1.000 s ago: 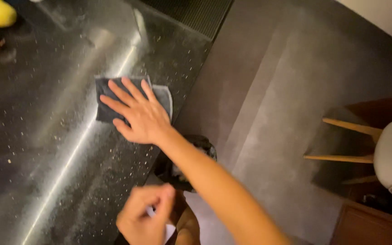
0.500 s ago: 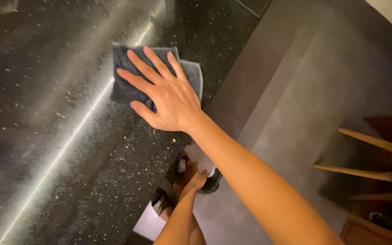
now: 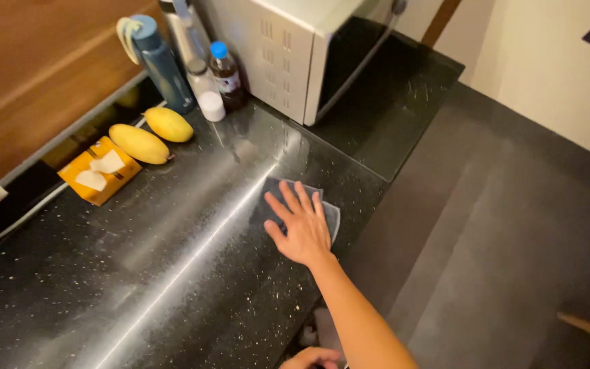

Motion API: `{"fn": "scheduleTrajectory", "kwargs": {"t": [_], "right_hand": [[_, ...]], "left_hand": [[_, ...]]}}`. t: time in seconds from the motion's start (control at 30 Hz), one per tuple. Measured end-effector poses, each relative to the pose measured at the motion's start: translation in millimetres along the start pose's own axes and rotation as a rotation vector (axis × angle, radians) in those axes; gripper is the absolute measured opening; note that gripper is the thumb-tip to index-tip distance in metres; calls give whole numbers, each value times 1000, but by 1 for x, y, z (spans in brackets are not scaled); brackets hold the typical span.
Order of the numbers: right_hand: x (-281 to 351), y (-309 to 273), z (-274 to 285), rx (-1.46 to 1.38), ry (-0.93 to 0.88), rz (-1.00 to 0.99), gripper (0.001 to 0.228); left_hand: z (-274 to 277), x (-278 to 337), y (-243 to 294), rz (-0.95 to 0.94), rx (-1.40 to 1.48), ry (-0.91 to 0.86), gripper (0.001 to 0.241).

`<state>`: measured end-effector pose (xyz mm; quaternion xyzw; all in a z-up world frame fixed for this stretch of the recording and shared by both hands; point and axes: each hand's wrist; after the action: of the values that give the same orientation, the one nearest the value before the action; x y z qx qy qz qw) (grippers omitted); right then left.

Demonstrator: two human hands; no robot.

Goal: Clean and wipe the countertops in the kitchen area.

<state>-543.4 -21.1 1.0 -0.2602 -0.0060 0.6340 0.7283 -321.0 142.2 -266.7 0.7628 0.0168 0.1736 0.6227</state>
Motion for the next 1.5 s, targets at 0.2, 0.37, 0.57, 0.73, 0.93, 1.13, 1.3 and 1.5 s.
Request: {"fn": "scheduleTrajectory", "kwargs": {"t": [0.2,0.37,0.57,0.73,0.93,1.13,1.3,1.5], "right_hand": [[-55,41,-11,120,-32,-147,64],[-100,63,-13,121,-91,-60,64],[-149,77,-15,21,-163,123,66],[-199,78,-46,-14,-205,181,69],[-188,39,-36,50,-228,242,70],[-156,10,-23,-195,-368,376,70],[-169,10,-40,-181,-330,366,71],[-220,-12,-73,-179,-355,384,64]], "left_hand": [[107,71,313,168,-76,379,51],[188,39,343,106,-85,722,43],[243,-53,379,35,-163,990,36],[280,-102,426,-117,-766,1222,52],[347,-132,446,-25,-1329,1352,72],[378,-134,441,337,-1651,1189,96],[339,-102,428,163,-1477,1125,84],[326,-54,399,170,-1247,1239,86]]}}
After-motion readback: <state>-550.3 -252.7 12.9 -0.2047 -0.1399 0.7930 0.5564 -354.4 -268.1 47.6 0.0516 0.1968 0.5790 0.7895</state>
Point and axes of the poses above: each hand's wrist, its own x-axis away from the middle knuckle, its own z-axis out of the back of the hand, y = z × x, and after that the axes turned 2 degrees about -x, right-handed
